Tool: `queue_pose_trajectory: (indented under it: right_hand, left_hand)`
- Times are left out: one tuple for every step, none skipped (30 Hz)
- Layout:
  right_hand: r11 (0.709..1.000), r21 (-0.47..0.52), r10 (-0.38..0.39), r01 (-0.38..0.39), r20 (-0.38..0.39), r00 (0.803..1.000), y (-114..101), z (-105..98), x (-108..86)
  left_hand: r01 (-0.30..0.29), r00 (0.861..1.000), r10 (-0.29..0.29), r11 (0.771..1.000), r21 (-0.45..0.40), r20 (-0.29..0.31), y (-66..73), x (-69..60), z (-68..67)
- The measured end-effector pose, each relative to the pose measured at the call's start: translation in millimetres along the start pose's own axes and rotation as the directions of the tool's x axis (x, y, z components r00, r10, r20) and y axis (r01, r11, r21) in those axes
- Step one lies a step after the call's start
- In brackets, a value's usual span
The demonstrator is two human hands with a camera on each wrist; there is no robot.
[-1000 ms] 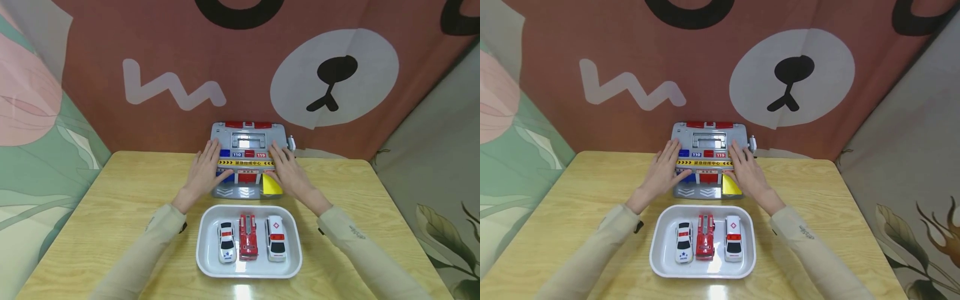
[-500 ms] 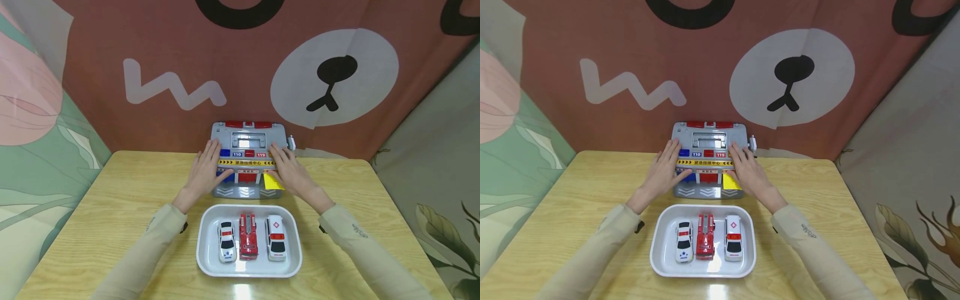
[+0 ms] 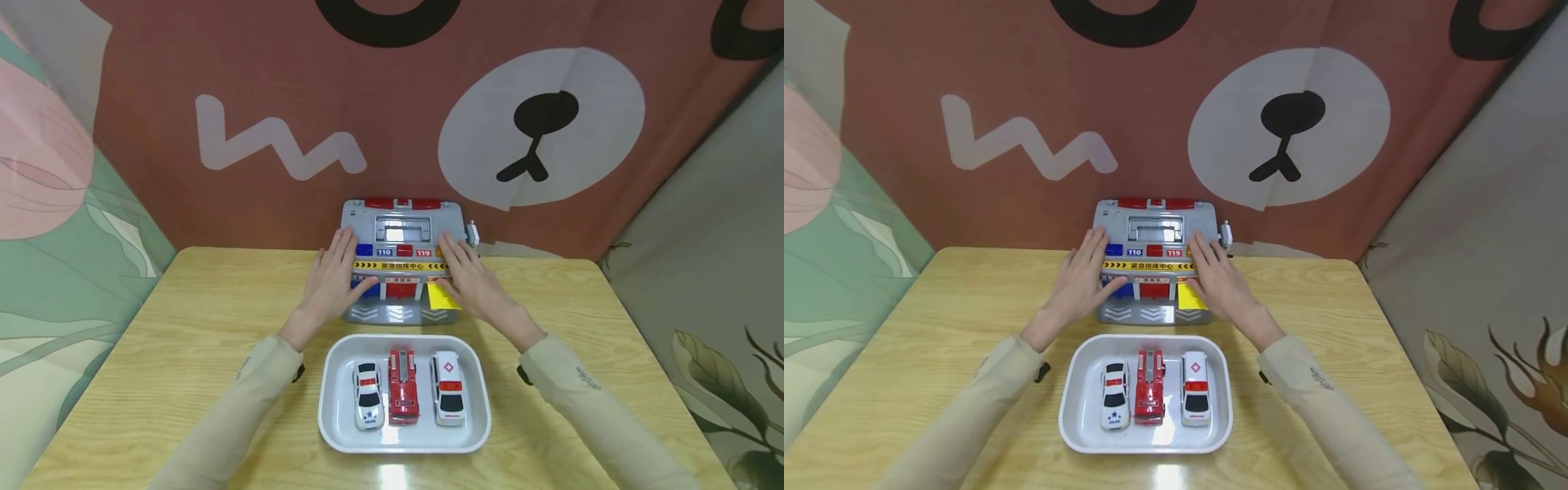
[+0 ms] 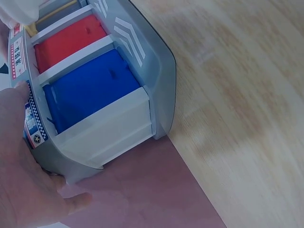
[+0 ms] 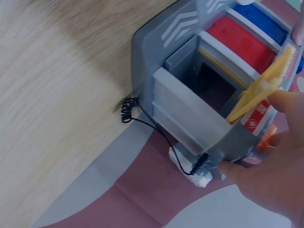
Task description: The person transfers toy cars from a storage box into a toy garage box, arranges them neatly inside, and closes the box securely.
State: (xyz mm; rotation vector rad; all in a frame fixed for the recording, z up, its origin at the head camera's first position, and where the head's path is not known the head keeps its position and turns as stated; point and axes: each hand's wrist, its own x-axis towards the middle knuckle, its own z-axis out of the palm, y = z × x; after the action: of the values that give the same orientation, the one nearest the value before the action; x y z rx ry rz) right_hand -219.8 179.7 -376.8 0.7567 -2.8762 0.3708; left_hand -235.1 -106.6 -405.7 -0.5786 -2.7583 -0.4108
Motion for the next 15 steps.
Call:
queue_pose_trajectory:
  right_hand:
    - [1.0, 0.001, 0.008, -0.008, 0.005, 1.0, -1, -1, -1.0]
    - [1.0, 0.004, 0.019, -0.019, 0.012, 1.0, -2, -2, -2.3]
    - [1.0, 0.01, 0.026, -0.026, 0.018, 1.0, -3, -4, -3.8]
    - [0.999, 0.019, 0.031, -0.032, 0.02, 0.999, -5, -6, -5.5]
    - [0.999, 0.032, 0.036, -0.036, 0.025, 0.999, -6, -7, -7.7]
    - [0.998, 0.047, 0.04, -0.041, 0.027, 0.999, -7, -9, -10.1]
    - [0.997, 0.059, 0.037, -0.039, 0.026, 0.999, -9, -10, -12.9]
    - [0.996, 0.079, 0.04, -0.042, 0.026, 0.999, -10, -12, -16.1]
    - [0.994, 0.102, 0.042, -0.044, 0.023, 0.999, -12, -14, -19.4]
    - [0.992, 0.117, 0.045, -0.047, 0.016, 0.999, -13, -15, -23.2]
    - [0.989, 0.14, 0.047, -0.048, 0.011, 0.999, -15, -16, -27.0]
    - [0.986, 0.159, 0.055, -0.054, 0.001, 0.998, -17, -17, -31.1]
    - [0.981, 0.183, 0.065, -0.062, -0.013, 0.998, -19, -18, -35.6]
    - [0.973, 0.217, 0.088, -0.08, -0.025, 0.996, -23, -19, -40.7]
    - [0.963, 0.25, 0.111, -0.098, -0.038, 0.993, -26, -19, -45.8]
  left_hand:
    - [0.002, 1.0, -0.002, 1.0, -0.002, -0.001, 0.5, 0.1, 0.1]
    - [0.003, 1.0, -0.003, 1.0, -0.001, -0.002, 1.0, 0.4, 0.2]
    - [0.003, 1.0, -0.003, 1.0, 0.001, -0.003, 1.3, 0.9, 0.4]
    - [0.002, 1.0, -0.002, 1.0, 0.002, -0.002, 1.5, 1.6, 0.4]
    - [0.001, 1.0, -0.001, 1.0, 0.002, 0.0, 1.7, 2.5, 0.3]
    - [-0.001, 1.0, 0.001, 1.0, -0.001, 0.004, 1.8, 3.5, 0.1]
    - [-0.003, 1.0, 0.003, 1.0, -0.005, 0.008, 1.9, 4.7, -0.2]
    - [-0.006, 1.0, 0.007, 1.0, -0.009, 0.013, 1.9, 5.9, -0.4]
    - [-0.009, 1.0, 0.009, 1.0, -0.014, 0.019, 1.8, 7.0, -0.7]
    - [-0.011, 1.0, 0.012, 1.0, -0.022, 0.027, 2.0, 8.1, -1.1]
    - [-0.012, 0.999, 0.013, 0.999, -0.03, 0.036, 2.0, 8.9, -1.5]
    - [-0.011, 0.999, 0.012, 0.999, -0.035, 0.043, 2.1, 9.7, -1.7]
    - [-0.011, 0.999, 0.013, 0.999, -0.038, 0.049, 2.2, 10.3, -1.8]
    - [-0.009, 0.998, 0.012, 0.999, -0.041, 0.055, 2.6, 10.8, -1.9]
    - [-0.006, 0.998, 0.009, 0.999, -0.05, 0.061, 3.0, 11.2, -2.0]
